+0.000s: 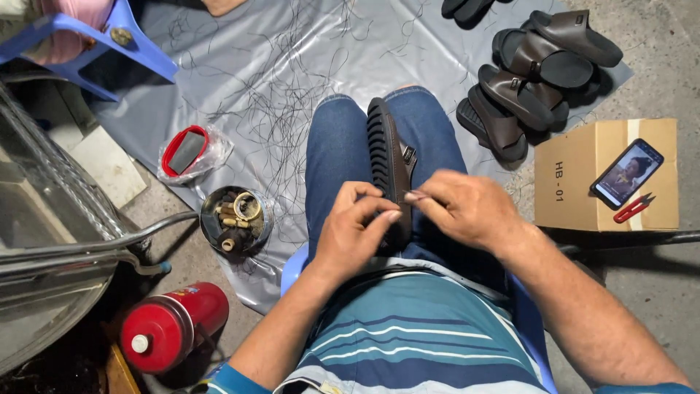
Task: Hand-stitching the sole of a brown sandal using a needle and thread to secure the upper part.
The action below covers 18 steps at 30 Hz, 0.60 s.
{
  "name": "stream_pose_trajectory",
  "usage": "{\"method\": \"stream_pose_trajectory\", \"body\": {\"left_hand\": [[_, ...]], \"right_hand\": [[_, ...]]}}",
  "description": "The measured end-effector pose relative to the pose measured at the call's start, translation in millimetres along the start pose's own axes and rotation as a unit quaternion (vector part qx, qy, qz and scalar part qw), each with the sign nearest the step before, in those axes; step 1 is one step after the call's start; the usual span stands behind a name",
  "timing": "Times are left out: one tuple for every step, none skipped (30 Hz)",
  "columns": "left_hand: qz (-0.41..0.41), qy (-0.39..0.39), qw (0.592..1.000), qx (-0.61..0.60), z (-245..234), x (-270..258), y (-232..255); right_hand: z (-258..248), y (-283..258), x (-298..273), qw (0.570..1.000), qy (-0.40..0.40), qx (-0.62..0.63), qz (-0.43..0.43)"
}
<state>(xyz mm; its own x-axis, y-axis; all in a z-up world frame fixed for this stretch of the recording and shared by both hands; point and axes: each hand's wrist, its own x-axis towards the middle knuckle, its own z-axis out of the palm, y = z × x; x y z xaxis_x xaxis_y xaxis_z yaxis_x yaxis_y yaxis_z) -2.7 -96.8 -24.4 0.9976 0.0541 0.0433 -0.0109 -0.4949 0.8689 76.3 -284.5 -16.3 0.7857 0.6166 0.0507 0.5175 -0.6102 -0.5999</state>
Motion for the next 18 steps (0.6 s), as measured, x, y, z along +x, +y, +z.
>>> {"method": "stream_pose_trajectory", "body": {"left_hand": [[0.002,0.002,1.0,0.0,0.8,-3.5,2.9],[0.023,-0.011,0.999,0.043,1.4,-7.1,6.1],[0.043,-0.022,0.995,0.088,2.6,-11.3,9.5],[0.043,-0.019,0.995,0.088,5.0,-13.1,8.7],[0.026,-0.017,0.997,0.077,6.5,-16.4,7.5],[0.01,-0.015,0.998,0.065,8.0,-19.5,6.1],[0.009,-0.014,0.998,0.066,9.0,-20.0,4.5],[0.006,-0.013,0.998,0.065,10.1,-20.3,2.8],[0.002,-0.013,0.998,0.064,11.0,-22.4,1.1],[-0.001,-0.014,0.998,0.064,7.5,-24.0,-1.1],[0.007,-0.023,0.998,0.065,4.3,-23.8,-3.5],[0.015,-0.032,0.997,0.065,1.2,-23.4,-5.4],[0.015,-0.031,0.997,0.064,-2.0,-22.4,-5.0],[0.021,-0.04,0.997,0.056,-5.1,-21.4,-4.4],[0.029,-0.047,0.997,0.05,-9.1,-18.9,-4.6],[0.031,-0.044,0.997,0.05,-11.0,-13.5,-4.3],[0.026,-0.043,0.996,0.08,-11.7,-12.4,-3.2],[0.021,-0.042,0.993,0.11,-12.2,-11.5,-1.8]], "right_hand": [[-2.3,-5.1,0.8,1.0,0.001,-0.002,-0.002],[-4.9,-10.4,1.5,0.998,-0.026,-0.049,0.007],[-7.4,-15.2,2.0,0.994,-0.053,-0.096,0.014],[0.3,-7.7,2.4,0.994,-0.053,-0.097,0.011],[9.3,-1.6,1.4,0.989,-0.107,-0.084,0.059],[18.4,4.8,0.6,0.979,-0.16,-0.07,0.108],[11.5,7.9,-0.3,0.979,-0.16,-0.07,0.107],[4.6,11.3,-1.2,0.962,-0.105,0.179,0.18],[-1.2,14.1,-3.3,0.876,-0.044,0.416,0.242],[-15.4,17.2,-0.3,0.875,-0.046,0.417,0.243],[-31.1,20.8,3.8,0.829,0.104,0.497,0.233],[-47.1,24.3,7.9,0.758,0.25,0.563,0.215],[-43.4,41.2,1.9,0.759,0.249,0.562,0.215],[-39.9,58.1,-4.0,0.852,0.368,0.348,0.132],[-36.5,75.1,-7.8,0.882,0.458,0.108,0.036],[-35.3,60.5,-5.6,0.882,0.458,0.107,0.033],[-32.5,45.5,-8.2,0.934,0.35,0.055,-0.036],[-29.9,30.5,-11.1,0.966,0.236,0.002,-0.107]]}}
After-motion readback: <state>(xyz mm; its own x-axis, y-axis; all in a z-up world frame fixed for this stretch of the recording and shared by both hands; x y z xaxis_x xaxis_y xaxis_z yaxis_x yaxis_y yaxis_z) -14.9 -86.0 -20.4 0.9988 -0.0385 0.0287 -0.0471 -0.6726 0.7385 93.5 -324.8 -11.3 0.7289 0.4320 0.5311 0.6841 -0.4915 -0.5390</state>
